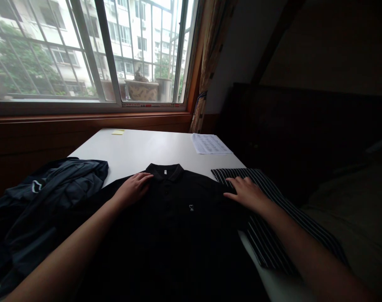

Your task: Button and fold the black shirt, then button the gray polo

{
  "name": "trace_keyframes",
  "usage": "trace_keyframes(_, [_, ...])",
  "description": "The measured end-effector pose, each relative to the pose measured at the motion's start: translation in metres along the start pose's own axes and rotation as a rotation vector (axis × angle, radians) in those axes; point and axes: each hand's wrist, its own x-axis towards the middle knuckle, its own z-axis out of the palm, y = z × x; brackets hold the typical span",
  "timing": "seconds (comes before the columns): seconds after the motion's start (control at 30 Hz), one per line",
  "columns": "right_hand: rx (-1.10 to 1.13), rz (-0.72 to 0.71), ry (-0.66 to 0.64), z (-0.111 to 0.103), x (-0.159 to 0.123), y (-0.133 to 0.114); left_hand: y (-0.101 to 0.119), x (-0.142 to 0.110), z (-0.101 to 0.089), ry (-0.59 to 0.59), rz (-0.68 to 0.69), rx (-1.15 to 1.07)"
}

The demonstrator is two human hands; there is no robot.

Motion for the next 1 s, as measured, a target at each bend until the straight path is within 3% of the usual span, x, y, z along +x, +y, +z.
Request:
trace_keyframes(0.13, [0.169, 0.133, -0.028, 0.014, -0.016, 0.034, 0.001, 0.0, -0.001, -0.008, -0.008, 0.007])
trace_keyframes(0.3, [0.656, 0.223, -0.073, 0.032, -0.024, 0.052, 0.001, 0.001, -0.001, -0.021, -0.007, 0.024])
trace_keyframes(0.43, [0.993, 0.281, 0.178, 0.042, -0.026, 0.052, 0.0, 0.001, -0.001, -0.027, -0.004, 0.03])
trace_keyframes(0.53, [1.004, 0.316, 0.341, 0.043, -0.028, 0.048, -0.001, 0.001, 0.0, -0.031, -0.002, 0.03])
trace_keyframes(0.67, [0.693, 0.265, 0.462, 0.028, -0.036, 0.038, -0.002, 0.001, 0.0, -0.038, -0.002, 0.029])
trace_keyframes(0.73, [0.537, 0.278, 0.425, 0.017, -0.041, 0.03, -0.002, 0.002, -0.001, -0.04, 0.004, 0.024])
trace_keyframes(0.9, [0.506, 0.269, 0.042, 0.0, -0.059, 0.009, -0.001, 0.002, -0.002, -0.028, 0.008, 0.007])
trace_keyframes(1.0, [0.484, 0.254, -0.002, 0.003, -0.075, -0.004, -0.001, 0.002, -0.001, -0.034, 0.004, 0.002])
